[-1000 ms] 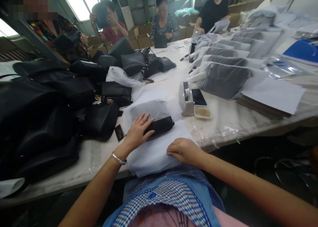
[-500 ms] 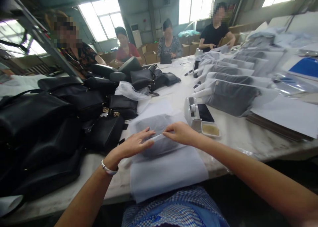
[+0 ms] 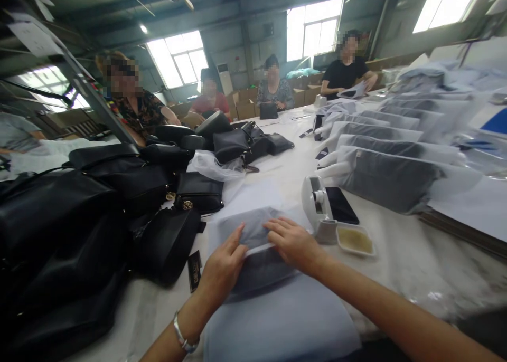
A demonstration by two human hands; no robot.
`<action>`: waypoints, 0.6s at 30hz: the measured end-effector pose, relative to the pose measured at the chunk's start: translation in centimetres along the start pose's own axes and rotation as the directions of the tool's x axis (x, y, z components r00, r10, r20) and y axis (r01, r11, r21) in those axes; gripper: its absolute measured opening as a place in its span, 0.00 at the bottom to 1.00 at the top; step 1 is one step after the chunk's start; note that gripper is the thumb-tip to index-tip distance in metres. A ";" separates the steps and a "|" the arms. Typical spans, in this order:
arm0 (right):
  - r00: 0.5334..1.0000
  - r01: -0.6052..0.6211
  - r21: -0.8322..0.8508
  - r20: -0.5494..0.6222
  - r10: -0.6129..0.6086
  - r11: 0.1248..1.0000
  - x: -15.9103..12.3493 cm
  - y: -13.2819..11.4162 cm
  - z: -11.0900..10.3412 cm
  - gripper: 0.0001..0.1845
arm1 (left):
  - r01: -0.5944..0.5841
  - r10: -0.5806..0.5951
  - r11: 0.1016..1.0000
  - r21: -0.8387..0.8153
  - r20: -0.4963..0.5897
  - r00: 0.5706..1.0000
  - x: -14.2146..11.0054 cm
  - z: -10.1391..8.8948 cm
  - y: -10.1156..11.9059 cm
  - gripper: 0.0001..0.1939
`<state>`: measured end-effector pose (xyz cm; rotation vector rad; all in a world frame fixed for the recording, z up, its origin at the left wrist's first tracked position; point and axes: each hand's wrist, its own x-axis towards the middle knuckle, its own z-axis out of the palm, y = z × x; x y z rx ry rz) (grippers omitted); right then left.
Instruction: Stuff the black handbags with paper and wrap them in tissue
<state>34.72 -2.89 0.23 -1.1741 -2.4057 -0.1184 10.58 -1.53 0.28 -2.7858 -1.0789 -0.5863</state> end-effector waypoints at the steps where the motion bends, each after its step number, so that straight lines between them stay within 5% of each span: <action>1: 1.000 0.000 0.023 0.005 0.000 1.000 -0.1 0.3 0.3 0.14 | -0.023 0.023 1.000 0.002 -0.025 0.999 -0.1 0.2 -0.1 0.07; 7: 0.990 -0.139 0.111 0.041 0.135 0.984 -0.5 1.1 0.6 0.14 | -0.074 0.064 0.993 -0.088 -0.107 0.992 0.2 0.4 -1.0 0.11; 13: 0.965 -0.263 0.137 0.011 0.264 0.955 0.3 1.6 1.2 0.02 | 0.084 -0.090 0.995 -0.045 -0.127 0.988 0.8 0.7 -1.1 0.06; 18: 0.941 -0.328 0.167 -0.025 0.337 0.930 0.9 1.5 1.7 0.08 | 0.132 -0.129 0.991 0.012 -0.155 0.980 1.3 1.0 -1.2 0.19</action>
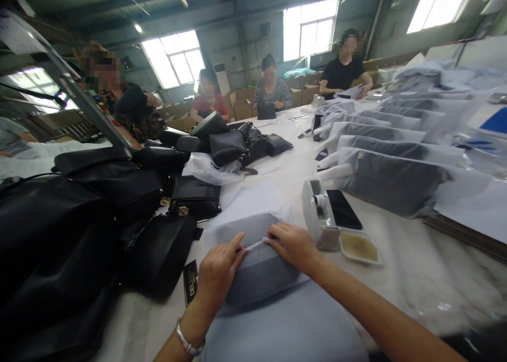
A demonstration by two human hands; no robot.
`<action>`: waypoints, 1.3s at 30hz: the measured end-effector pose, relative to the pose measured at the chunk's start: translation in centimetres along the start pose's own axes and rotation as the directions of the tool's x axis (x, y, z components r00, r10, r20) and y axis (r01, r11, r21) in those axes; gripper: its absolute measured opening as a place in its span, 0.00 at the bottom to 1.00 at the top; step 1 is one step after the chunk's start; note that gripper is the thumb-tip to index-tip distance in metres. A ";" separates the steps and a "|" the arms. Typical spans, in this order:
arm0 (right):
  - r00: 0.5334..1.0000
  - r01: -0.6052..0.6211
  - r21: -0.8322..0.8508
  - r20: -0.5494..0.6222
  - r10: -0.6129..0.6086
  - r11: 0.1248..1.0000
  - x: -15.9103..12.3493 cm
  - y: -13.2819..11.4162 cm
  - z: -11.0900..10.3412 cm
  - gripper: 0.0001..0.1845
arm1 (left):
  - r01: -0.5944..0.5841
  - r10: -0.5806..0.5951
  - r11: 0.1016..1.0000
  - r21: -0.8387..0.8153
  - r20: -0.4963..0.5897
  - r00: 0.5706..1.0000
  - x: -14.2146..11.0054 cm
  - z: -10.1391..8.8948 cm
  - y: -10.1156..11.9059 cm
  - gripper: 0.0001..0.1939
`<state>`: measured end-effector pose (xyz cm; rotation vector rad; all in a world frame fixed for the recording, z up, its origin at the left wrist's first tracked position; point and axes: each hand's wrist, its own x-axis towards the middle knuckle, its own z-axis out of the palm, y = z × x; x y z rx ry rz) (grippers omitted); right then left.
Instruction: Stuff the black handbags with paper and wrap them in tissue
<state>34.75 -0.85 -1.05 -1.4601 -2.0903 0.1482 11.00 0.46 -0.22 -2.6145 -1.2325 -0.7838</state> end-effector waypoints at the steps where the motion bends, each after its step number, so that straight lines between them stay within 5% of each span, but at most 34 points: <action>1: 1.000 -0.011 0.002 0.002 0.011 1.000 0.0 0.0 0.0 0.07 | 0.005 -0.005 1.000 0.023 -0.026 1.000 0.1 -0.2 0.2 0.20; 6: 0.997 -0.067 -0.004 0.023 0.067 0.998 0.1 -0.3 0.0 0.05 | -0.078 0.089 0.995 0.063 -0.202 0.975 -0.9 -0.2 3.1 0.16; 9: 0.997 -0.060 -0.047 0.040 0.062 0.997 0.4 -0.6 0.1 0.05 | -0.148 0.148 0.989 0.000 -0.070 0.987 -2.3 1.1 5.0 0.15; 14: 0.989 -0.021 -0.259 -0.145 -0.017 0.966 0.2 0.9 -1.6 0.12 | 0.034 -0.054 0.991 0.131 0.155 0.986 -2.5 2.0 5.4 0.19; 17: 0.920 -0.189 -0.291 -0.386 0.066 0.938 -1.7 3.9 -3.9 0.15 | 0.071 -0.103 0.988 0.136 0.244 0.964 -1.9 1.7 4.9 0.24; 20: 0.796 -0.452 -0.184 -0.526 0.301 0.873 -4.4 7.2 -5.6 0.17 | 0.070 -0.097 0.991 0.114 0.259 0.961 -1.8 1.7 4.7 0.24; 25: 0.666 -0.685 0.118 -0.299 0.684 0.719 -6.8 9.8 -5.7 0.20 | 0.060 -0.081 0.993 0.099 0.229 0.970 -2.1 2.0 4.6 0.24; 30: 0.612 -0.625 0.467 -0.205 0.764 0.625 -5.4 8.2 -5.2 0.19 | 0.044 -0.063 0.995 0.094 0.201 0.978 -2.2 1.8 4.7 0.24; 36: 0.546 -0.464 0.529 -0.460 0.700 0.710 -5.6 3.1 -5.8 0.16 | 0.055 -0.069 0.995 0.080 0.192 0.979 -2.4 1.6 4.7 0.24; 39: 0.485 -0.399 0.712 -0.371 0.792 0.578 -7.2 1.2 -5.2 0.18 | 0.062 -0.074 0.996 0.069 0.192 0.979 -2.5 1.8 4.6 0.24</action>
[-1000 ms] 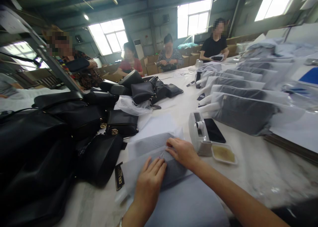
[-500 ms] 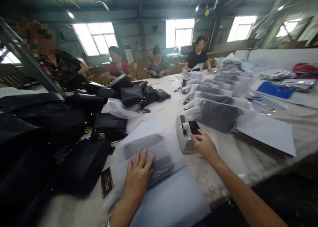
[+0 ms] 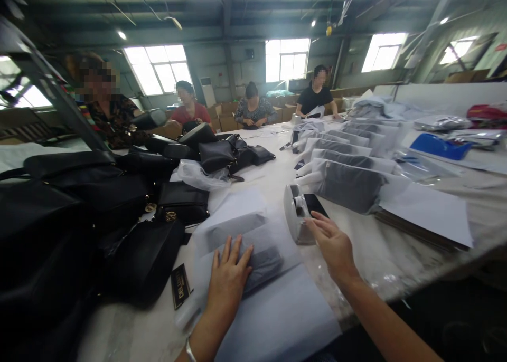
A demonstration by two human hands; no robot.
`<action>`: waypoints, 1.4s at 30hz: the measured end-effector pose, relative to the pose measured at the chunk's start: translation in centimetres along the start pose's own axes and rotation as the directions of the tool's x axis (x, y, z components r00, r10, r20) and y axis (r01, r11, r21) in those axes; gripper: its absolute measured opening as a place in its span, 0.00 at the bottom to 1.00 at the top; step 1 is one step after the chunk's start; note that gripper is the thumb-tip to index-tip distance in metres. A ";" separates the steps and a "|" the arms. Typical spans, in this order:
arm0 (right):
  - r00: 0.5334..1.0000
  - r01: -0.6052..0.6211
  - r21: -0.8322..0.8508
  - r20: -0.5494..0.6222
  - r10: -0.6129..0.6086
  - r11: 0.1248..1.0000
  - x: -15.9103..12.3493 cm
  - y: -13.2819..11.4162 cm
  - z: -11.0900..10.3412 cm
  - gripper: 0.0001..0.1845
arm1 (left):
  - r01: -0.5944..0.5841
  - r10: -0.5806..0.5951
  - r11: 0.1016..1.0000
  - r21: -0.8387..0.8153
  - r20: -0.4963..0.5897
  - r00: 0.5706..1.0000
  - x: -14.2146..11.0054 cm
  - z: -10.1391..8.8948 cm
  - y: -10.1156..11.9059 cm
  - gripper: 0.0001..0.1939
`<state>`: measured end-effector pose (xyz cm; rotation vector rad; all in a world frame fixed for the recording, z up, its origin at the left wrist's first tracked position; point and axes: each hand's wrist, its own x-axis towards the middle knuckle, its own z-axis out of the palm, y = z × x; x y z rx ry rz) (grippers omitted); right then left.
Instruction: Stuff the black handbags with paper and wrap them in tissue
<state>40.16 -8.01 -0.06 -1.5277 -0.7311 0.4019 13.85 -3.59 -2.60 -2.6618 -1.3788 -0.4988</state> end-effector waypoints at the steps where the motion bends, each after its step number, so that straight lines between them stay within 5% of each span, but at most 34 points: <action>1: 0.996 -0.090 0.078 0.022 0.088 0.993 -0.7 0.4 -0.2 0.19 | 0.002 -0.002 1.000 -0.004 0.001 1.000 0.0 0.1 0.0 0.24; 5: 0.923 -0.381 0.257 0.172 0.346 0.888 -1.7 2.9 -0.4 0.19 | 0.003 -0.003 1.000 -0.015 -0.012 1.000 0.1 0.4 -0.1 0.24; 8: 0.914 -0.400 0.246 0.181 0.364 0.883 -1.0 4.5 -0.2 0.19 | -0.001 0.001 1.000 -0.010 -0.016 1.000 0.1 0.3 -0.1 0.24; 13: 0.949 -0.255 -0.026 0.188 0.255 0.967 0.1 5.2 -1.5 0.21 | -0.006 0.006 1.000 0.011 -0.002 1.000 0.0 -0.2 0.0 0.24; 17: 0.926 0.201 -0.421 0.375 -0.032 0.885 -0.1 3.5 -4.4 0.14 | -0.029 0.029 0.999 0.025 -0.021 0.999 0.1 -0.2 -0.1 0.23; 19: 0.817 0.505 -0.506 0.540 -0.200 0.699 0.2 1.7 -5.6 0.11 | -0.041 0.042 0.999 0.028 -0.028 0.999 0.1 -0.1 -0.2 0.23; 23: 0.460 0.854 -0.346 0.851 -0.252 0.389 2.2 -2.7 -5.8 0.13 | -0.035 0.035 0.999 0.014 0.001 0.999 0.2 -0.1 -0.3 0.23; 26: 0.245 0.921 -0.155 0.944 -0.220 0.358 3.6 -5.7 -3.5 0.13 | -0.022 0.022 1.000 0.000 0.013 1.000 0.2 -0.2 -0.3 0.24; 32: -0.063 0.934 0.138 0.971 -0.231 0.328 5.4 -7.3 5.2 0.14 | -0.003 0.003 1.000 -0.020 -0.003 1.000 0.2 0.1 -0.2 0.26; 34: -0.130 0.941 0.184 0.971 -0.200 0.283 6.1 -6.8 8.4 0.15 | -0.004 0.004 1.000 -0.014 -0.013 1.000 0.2 0.3 -0.3 0.25; 38: -0.178 0.973 0.182 0.983 -0.046 0.138 7.3 -6.2 13.0 0.13 | -0.008 0.008 1.000 -0.002 -0.025 1.000 0.3 0.5 -0.3 0.25; 42: -0.114 0.993 0.116 0.992 0.062 -0.021 7.8 -6.4 15.1 0.20 | -0.009 0.009 1.000 0.008 -0.037 0.999 0.4 0.7 -0.3 0.25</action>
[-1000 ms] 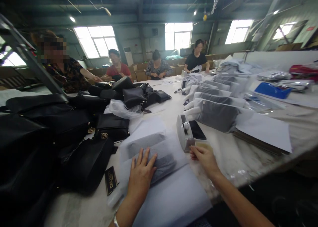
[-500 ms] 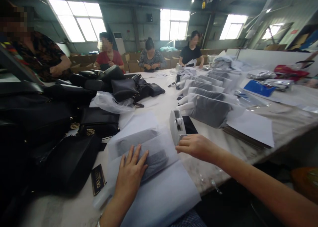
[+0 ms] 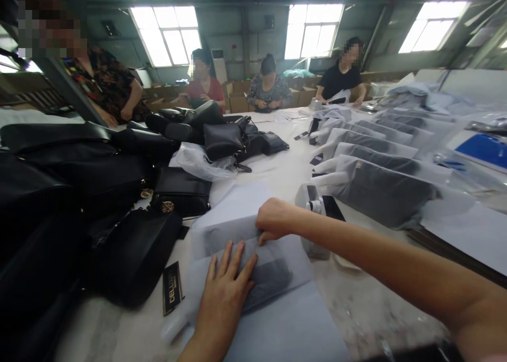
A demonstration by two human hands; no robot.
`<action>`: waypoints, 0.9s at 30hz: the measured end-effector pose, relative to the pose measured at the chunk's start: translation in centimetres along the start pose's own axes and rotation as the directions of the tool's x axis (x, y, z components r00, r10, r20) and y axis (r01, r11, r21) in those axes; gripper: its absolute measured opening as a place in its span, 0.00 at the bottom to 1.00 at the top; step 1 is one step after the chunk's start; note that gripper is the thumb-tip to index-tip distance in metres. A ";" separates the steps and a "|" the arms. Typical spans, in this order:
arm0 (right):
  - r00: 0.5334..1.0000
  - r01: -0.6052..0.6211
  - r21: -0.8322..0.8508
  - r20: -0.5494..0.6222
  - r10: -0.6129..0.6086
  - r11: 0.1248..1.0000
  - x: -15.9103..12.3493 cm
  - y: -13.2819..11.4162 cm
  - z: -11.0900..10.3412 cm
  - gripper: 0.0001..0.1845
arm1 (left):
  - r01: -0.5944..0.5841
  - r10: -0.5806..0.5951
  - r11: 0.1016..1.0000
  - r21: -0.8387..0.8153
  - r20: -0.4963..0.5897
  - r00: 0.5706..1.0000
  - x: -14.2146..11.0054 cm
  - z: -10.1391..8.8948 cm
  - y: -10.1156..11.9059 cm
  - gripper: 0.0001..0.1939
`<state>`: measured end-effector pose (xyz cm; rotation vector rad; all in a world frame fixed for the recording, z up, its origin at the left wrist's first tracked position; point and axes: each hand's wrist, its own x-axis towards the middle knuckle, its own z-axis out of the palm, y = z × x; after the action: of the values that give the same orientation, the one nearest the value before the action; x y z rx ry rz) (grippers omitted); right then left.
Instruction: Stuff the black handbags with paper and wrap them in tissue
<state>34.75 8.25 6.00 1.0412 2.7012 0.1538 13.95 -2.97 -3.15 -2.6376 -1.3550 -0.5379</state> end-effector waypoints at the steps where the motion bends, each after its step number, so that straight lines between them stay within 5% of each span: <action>1: 0.999 -0.040 -0.019 0.004 0.040 0.999 0.2 0.3 0.0 0.23 | 0.001 -0.001 1.000 0.002 -0.004 1.000 0.0 0.0 0.0 0.25; 5: 0.968 -0.252 0.035 -0.009 0.253 0.967 -1.0 2.4 0.6 0.24 | 0.004 -0.004 1.000 -0.004 0.008 1.000 0.0 -0.1 0.0 0.26; 7: 0.899 -0.425 0.093 -0.068 0.432 0.900 -3.3 3.4 1.4 0.17 | 0.001 -0.001 1.000 -0.013 0.018 1.000 0.0 -0.3 -0.1 0.26; 10: 0.638 -0.693 0.278 -0.191 0.746 0.665 -8.4 3.6 3.3 0.13 | 0.005 -0.005 0.999 -0.034 0.019 1.000 0.1 -0.5 0.0 0.25; 12: 0.440 -0.733 0.478 -0.211 0.873 0.484 -11.9 2.4 4.8 0.17 | 0.014 -0.012 0.999 -0.043 0.028 1.000 0.1 -0.6 0.0 0.25; 16: 0.220 -0.614 0.753 -0.124 0.967 0.236 -15.6 -0.9 7.6 0.18 | 0.015 -0.012 0.999 -0.045 0.057 0.998 -0.1 -0.7 0.1 0.23; 18: 0.161 -0.480 0.874 0.005 0.987 0.074 -15.6 -2.0 8.5 0.15 | 0.009 -0.007 0.999 -0.039 0.069 0.998 -0.1 -0.8 0.1 0.23; 20: 0.149 -0.313 0.948 0.114 0.982 -0.062 -15.0 -2.7 9.0 0.16 | 0.005 -0.003 1.000 -0.029 0.080 0.997 -0.1 -0.9 0.0 0.23; 23: 0.120 -0.179 0.978 0.129 0.984 -0.106 -14.2 -3.6 8.8 0.20 | 0.001 0.000 1.000 -0.017 0.087 0.996 -0.1 -1.1 0.0 0.23; 27: 0.001 0.002 0.997 0.081 0.997 -0.081 -14.0 -6.1 7.4 0.19 | -0.004 0.006 1.000 -0.018 0.077 0.997 -0.2 -1.1 0.0 0.23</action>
<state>42.82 -5.57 0.34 3.8035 1.8980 -1.2293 13.57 -3.39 -2.17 -2.7017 -1.3704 -0.4550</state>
